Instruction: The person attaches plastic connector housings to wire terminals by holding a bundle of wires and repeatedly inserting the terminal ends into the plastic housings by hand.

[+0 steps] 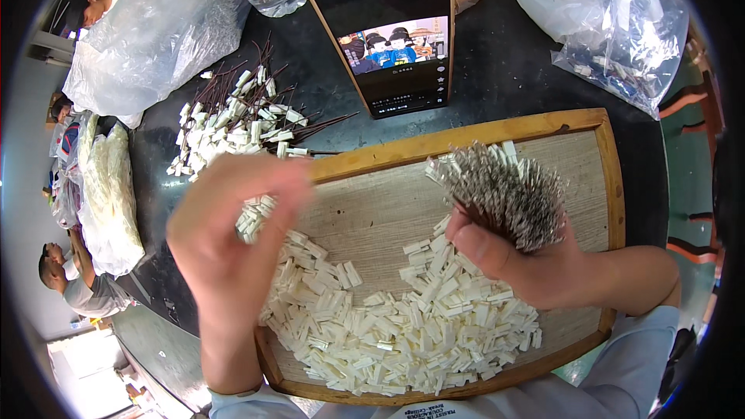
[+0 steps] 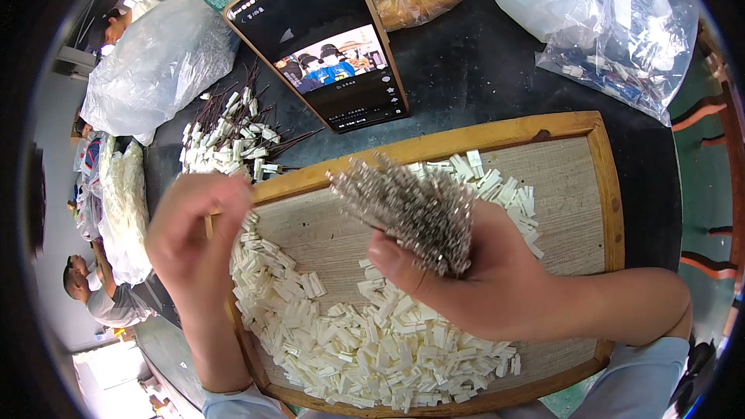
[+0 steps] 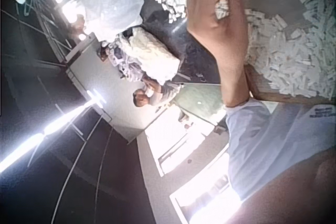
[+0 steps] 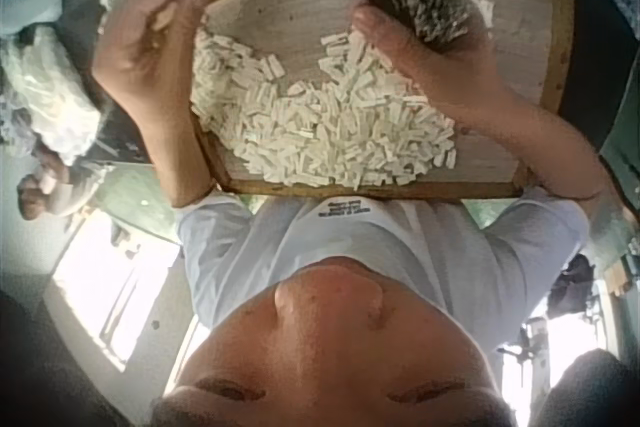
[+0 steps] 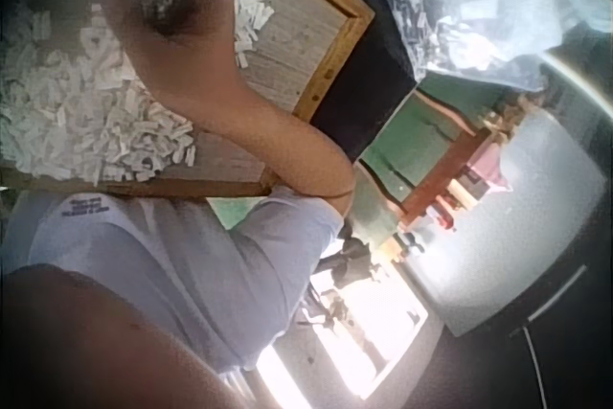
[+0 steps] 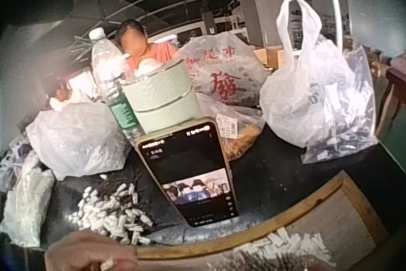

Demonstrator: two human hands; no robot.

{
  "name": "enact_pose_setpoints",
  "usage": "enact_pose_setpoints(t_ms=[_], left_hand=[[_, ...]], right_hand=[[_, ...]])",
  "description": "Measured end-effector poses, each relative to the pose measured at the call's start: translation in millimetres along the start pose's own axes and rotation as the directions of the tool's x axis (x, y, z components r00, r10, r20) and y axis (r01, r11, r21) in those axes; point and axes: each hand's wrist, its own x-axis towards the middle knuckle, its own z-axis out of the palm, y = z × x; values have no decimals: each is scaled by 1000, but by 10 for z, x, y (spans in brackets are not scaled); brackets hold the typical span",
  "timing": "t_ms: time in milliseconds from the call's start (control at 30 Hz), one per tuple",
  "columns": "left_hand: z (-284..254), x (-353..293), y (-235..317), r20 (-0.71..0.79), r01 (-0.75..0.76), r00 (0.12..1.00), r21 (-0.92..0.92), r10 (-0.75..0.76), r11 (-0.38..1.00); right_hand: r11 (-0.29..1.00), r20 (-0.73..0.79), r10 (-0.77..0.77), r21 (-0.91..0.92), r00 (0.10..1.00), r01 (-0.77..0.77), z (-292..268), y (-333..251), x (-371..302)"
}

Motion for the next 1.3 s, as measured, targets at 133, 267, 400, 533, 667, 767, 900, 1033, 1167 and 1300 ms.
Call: enact_pose_setpoints(t_ms=[133,267,400,533,667,767,900,1033,1167,1300], left_hand=[[94,-6,58,67,6,995,671,-69,742],[248,-178,321,446,-187,895,363,7,913],[371,-238,251,595,-328,783,144,183,934],[403,-259,200,597,-371,762,86,250,925],[355,-246,173,621,-447,732,128,280,885],[365,-229,187,634,-396,741,145,222,907],[296,-108,259,488,67,873,-123,2,990],[265,-208,89,400,356,912,-658,-93,663],[269,-235,76,439,465,885,-818,-154,338],[258,-239,87,462,482,875,-807,-144,341]], right_hand=[[989,-28,39,147,999,-34,12,2,21],[991,38,80,105,996,-84,16,-68,-6],[989,-25,72,134,997,-68,21,-27,-5],[998,-48,55,44,997,-53,0,-47,-1],[999,-43,35,21,998,-34,-15,-18,18],[1000,-50,-1,-3,999,1,-6,-33,-5],[999,-11,-28,-23,1000,27,5,-33,3],[1000,-42,-13,20,999,14,16,-24,-18],[1000,-29,-8,9,1000,8,-13,-34,-5],[999,-51,3,52,999,0,12,-23,-24]])
